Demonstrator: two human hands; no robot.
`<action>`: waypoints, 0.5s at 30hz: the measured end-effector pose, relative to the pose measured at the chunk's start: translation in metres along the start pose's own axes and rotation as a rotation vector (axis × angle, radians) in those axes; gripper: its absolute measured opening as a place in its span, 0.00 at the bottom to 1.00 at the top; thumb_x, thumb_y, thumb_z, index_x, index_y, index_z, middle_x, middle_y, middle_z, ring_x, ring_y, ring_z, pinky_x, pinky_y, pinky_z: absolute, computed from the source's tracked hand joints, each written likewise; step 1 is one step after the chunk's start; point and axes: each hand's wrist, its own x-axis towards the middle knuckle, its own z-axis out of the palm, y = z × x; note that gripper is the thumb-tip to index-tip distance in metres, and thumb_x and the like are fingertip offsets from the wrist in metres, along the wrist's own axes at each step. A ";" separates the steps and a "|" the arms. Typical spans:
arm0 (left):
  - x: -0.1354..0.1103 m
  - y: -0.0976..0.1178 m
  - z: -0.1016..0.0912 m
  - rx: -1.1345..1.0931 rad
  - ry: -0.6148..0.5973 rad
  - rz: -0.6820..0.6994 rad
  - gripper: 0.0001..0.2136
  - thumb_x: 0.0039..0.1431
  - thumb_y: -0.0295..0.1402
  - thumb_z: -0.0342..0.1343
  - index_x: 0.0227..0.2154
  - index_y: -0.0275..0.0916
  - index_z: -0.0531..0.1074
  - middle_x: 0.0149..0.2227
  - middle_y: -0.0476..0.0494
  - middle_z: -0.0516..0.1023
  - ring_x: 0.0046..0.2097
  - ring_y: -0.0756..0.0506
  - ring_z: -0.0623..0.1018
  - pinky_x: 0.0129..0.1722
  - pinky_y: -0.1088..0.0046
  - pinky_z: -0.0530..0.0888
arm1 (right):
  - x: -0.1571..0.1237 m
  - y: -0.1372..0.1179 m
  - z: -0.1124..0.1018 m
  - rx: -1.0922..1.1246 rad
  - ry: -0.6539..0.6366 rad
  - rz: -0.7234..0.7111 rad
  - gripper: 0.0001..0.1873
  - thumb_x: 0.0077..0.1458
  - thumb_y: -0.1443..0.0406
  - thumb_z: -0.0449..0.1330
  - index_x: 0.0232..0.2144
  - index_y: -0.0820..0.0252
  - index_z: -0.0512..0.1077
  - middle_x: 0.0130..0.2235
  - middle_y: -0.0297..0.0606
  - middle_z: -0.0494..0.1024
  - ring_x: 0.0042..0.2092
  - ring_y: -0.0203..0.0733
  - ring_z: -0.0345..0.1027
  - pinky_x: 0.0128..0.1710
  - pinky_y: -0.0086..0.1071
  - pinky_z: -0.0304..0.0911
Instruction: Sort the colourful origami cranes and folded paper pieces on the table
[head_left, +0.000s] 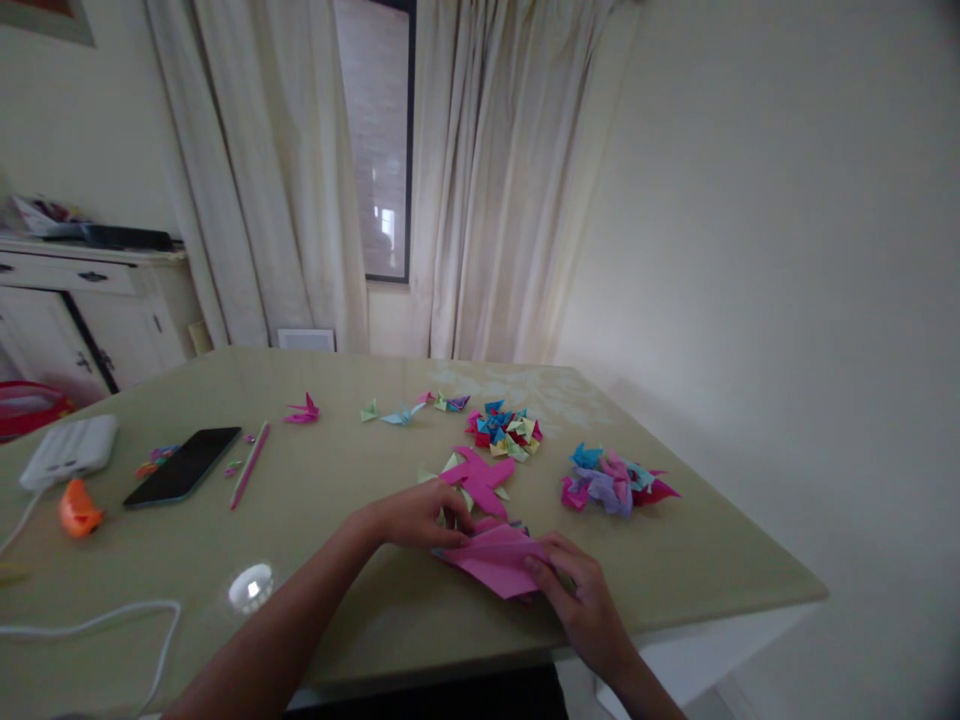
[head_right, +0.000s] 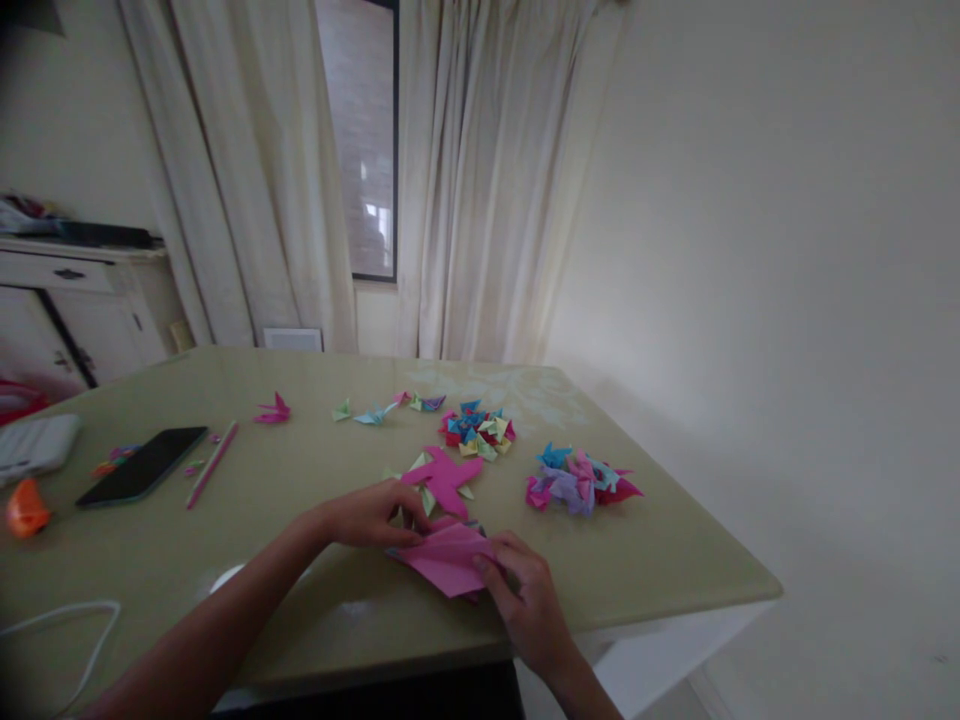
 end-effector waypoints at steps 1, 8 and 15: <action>0.000 -0.001 0.000 -0.002 0.002 -0.003 0.10 0.60 0.36 0.64 0.42 0.41 0.85 0.35 0.45 0.82 0.35 0.48 0.78 0.34 0.76 0.72 | 0.000 0.000 0.000 -0.002 -0.010 0.002 0.20 0.69 0.53 0.57 0.32 0.56 0.81 0.34 0.40 0.79 0.38 0.45 0.74 0.40 0.34 0.69; -0.001 -0.005 0.002 0.009 0.011 0.011 0.10 0.62 0.39 0.63 0.40 0.40 0.85 0.33 0.46 0.82 0.33 0.49 0.75 0.32 0.76 0.69 | -0.002 0.001 0.000 -0.032 -0.067 -0.007 0.15 0.69 0.56 0.59 0.37 0.54 0.83 0.36 0.41 0.79 0.40 0.46 0.74 0.41 0.34 0.69; -0.001 -0.003 0.002 -0.042 0.004 -0.032 0.12 0.58 0.43 0.67 0.40 0.42 0.85 0.35 0.46 0.83 0.36 0.47 0.78 0.36 0.75 0.72 | -0.002 -0.002 0.003 -0.054 -0.084 -0.039 0.13 0.69 0.58 0.59 0.43 0.51 0.84 0.38 0.41 0.80 0.41 0.47 0.75 0.43 0.35 0.71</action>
